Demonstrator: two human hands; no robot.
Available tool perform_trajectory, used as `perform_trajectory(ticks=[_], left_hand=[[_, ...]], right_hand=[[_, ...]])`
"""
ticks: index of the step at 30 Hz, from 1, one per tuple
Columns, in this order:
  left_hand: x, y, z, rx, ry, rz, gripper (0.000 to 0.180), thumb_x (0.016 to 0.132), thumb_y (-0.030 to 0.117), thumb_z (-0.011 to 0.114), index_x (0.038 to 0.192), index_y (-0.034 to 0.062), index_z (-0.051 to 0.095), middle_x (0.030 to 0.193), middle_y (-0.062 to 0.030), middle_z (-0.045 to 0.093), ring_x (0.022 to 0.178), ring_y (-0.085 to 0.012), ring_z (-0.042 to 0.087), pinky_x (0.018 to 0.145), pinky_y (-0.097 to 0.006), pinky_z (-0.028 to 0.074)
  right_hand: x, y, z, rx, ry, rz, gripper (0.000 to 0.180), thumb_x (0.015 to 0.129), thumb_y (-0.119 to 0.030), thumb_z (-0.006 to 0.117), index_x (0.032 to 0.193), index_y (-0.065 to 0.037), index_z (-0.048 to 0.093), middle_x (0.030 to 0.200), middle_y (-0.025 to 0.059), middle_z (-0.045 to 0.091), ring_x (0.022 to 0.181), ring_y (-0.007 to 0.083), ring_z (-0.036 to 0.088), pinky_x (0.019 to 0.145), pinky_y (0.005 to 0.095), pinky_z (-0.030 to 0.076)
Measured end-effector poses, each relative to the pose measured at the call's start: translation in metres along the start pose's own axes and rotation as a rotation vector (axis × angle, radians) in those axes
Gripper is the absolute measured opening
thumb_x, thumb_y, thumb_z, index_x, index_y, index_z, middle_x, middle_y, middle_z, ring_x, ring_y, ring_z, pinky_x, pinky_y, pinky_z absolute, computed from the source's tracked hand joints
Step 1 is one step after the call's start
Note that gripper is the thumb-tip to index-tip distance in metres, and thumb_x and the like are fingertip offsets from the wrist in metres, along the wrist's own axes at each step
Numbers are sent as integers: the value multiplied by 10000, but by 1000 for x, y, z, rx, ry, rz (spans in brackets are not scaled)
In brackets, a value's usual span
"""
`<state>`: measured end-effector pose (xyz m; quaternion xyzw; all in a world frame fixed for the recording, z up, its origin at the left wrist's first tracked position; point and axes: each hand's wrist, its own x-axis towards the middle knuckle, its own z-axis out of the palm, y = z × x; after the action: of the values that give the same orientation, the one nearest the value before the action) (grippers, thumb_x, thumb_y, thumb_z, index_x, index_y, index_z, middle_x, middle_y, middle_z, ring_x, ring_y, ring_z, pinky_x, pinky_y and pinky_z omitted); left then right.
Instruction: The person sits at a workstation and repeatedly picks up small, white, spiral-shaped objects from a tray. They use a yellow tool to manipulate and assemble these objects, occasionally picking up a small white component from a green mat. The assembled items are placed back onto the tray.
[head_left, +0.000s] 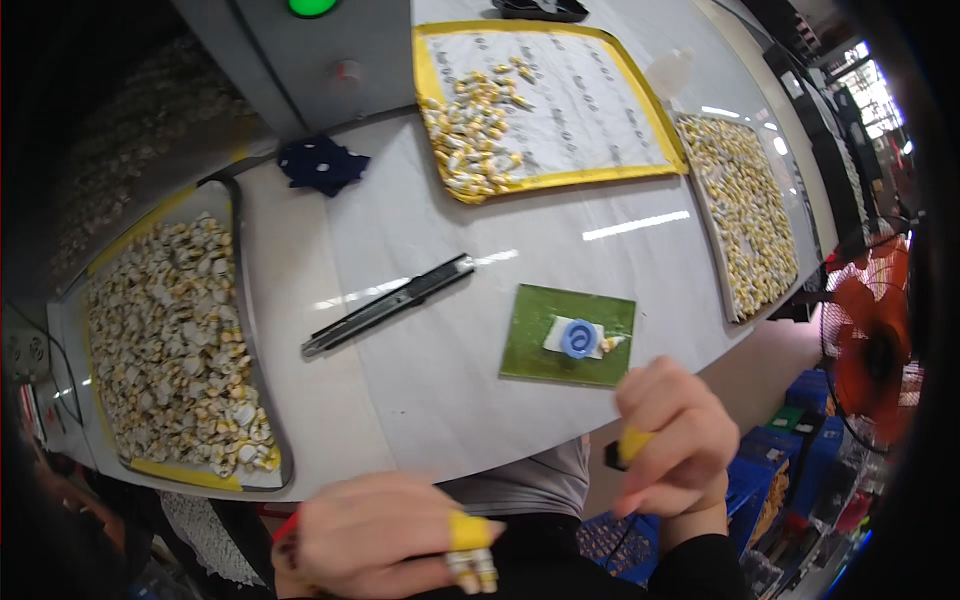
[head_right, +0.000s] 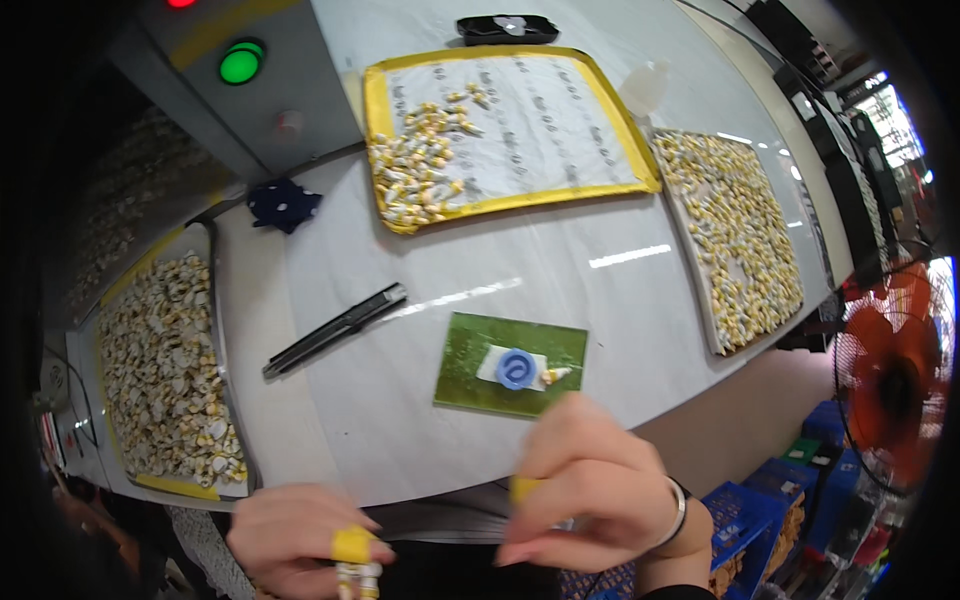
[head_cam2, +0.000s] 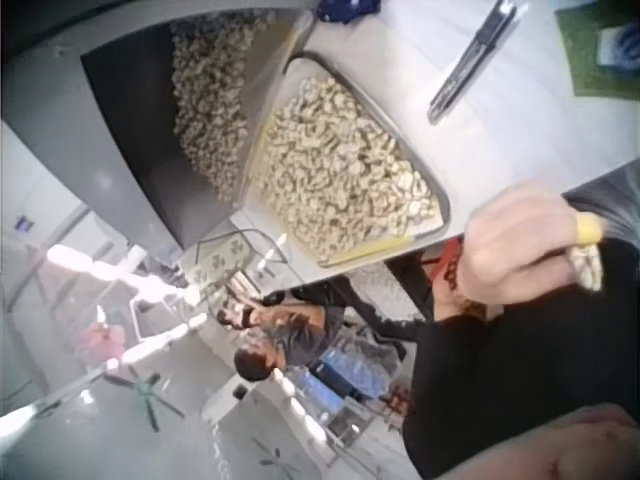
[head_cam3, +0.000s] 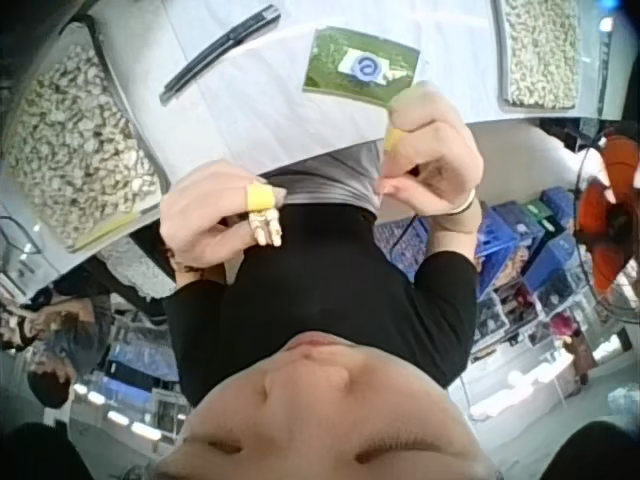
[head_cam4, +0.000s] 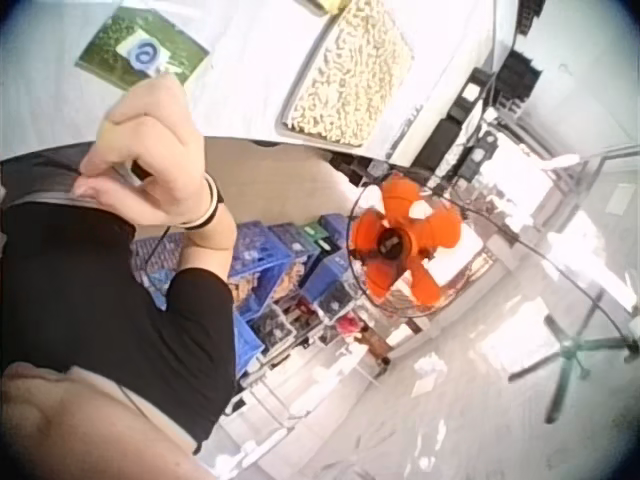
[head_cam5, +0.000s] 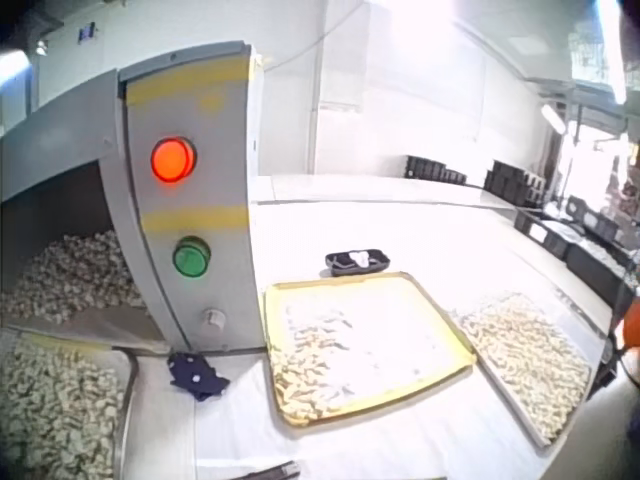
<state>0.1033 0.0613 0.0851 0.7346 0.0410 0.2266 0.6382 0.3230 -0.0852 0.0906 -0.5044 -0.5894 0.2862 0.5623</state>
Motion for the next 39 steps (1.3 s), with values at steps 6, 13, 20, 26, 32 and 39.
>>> perform_trajectory(ticks=[6, 13, 20, 26, 32, 39], left_hand=[[-46, 93, -103, 1354, -20, -553, 579, 659, 330, 759, 1106, -1, 598, 1133, -196, 567, 1079, -410, 509, 960, -461, 373], [71, 4, -232, 1376, 306, -410, 399, 779, 187, 699, 1112, -16, 618, 983, -189, 651, 870, -277, 641, 781, -350, 490], [97, -72, -340, 1511, 230, -384, 391, 801, 262, 686, 1136, 69, 629, 1049, -166, 646, 983, -329, 619, 872, -399, 488], [82, -12, -245, 937, 516, -227, 305, 838, 102, 657, 1102, 3, 542, 927, -65, 625, 849, -151, 614, 750, -259, 480], [1, 78, -71, 714, 91, 36, 223, 817, 191, 720, 670, 82, 593, 624, -26, 607, 577, -124, 556, 533, -240, 404], [-64, 15, -3, -683, 147, -613, 344, 871, 296, 660, 953, -27, 576, 776, -84, 589, 620, -128, 523, 569, -228, 403]], right_hand=[[-21, 3, -11, -174, 294, 18, 245, 649, -172, 817, 732, -102, 597, 707, 25, 512, 650, 182, 473, 577, 294, 374], [-12, -11, -5, -315, 164, -44, 224, 628, -80, 814, 753, -96, 629, 759, 38, 580, 661, 190, 544, 567, 289, 424], [-29, -24, -22, -427, 150, 38, 202, 635, -56, 795, 743, -77, 625, 704, 39, 591, 614, 181, 550, 543, 279, 428], [19, -21, -50, -769, -22, 80, 174, 661, -28, 743, 766, -53, 606, 737, 64, 597, 669, 223, 572, 581, 308, 444], [113, 34, -63, -1019, -300, 51, 150, 776, -80, 653, 923, -57, 627, 882, 114, 610, 906, 300, 595, 787, 390, 476], [163, 86, -46, -824, -458, 105, 119, 807, -81, 628, 902, -14, 606, 889, 145, 607, 885, 319, 589, 793, 389, 473]])
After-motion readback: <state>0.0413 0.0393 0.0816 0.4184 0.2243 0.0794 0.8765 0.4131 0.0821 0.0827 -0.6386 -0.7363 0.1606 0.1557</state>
